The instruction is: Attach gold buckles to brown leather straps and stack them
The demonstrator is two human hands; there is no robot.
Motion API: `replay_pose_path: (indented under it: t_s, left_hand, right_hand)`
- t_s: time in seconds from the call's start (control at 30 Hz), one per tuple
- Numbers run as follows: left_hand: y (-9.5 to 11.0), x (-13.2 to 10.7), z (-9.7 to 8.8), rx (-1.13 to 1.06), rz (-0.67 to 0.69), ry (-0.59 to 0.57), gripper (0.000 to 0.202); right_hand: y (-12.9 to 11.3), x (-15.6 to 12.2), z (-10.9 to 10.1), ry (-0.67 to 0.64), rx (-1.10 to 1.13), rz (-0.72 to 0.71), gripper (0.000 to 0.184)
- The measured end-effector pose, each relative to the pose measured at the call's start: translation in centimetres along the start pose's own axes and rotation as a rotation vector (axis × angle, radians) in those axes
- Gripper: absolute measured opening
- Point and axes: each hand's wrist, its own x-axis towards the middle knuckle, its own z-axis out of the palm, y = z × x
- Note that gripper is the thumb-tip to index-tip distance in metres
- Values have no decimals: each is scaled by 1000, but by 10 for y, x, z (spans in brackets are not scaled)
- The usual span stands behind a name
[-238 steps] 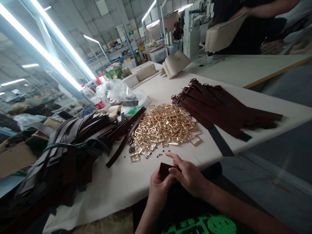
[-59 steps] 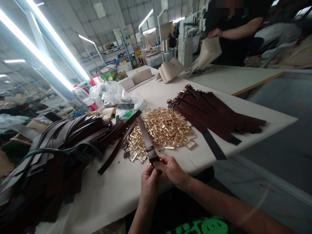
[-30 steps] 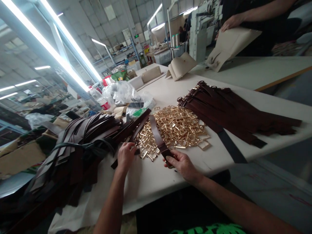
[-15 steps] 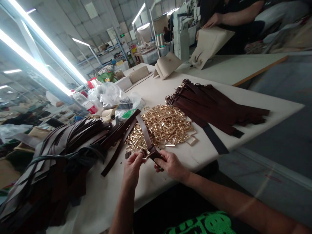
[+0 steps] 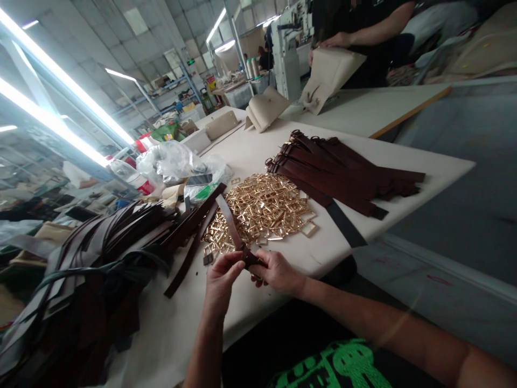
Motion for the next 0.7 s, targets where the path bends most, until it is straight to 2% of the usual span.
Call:
replay_pose_path:
  t_s: [0.2, 0.3, 0.53, 0.7]
  left_hand:
    - [3, -3, -2, 116, 84, -73, 27]
    - [-1, -2, -7, 104, 79, -80, 25]
    - [-14, 1, -4, -108, -37, 59, 29]
    - [-13, -1, 2, -89, 109, 37, 26]
  right_hand:
    - [0, 0, -2, -49, -8, -4, 24]
    - [-1, -1, -1, -62, -12, -11, 24]
    - [2, 0, -1, -64, -44, -31, 18]
    - [-1, 1, -1, -66, 4, -12, 22]
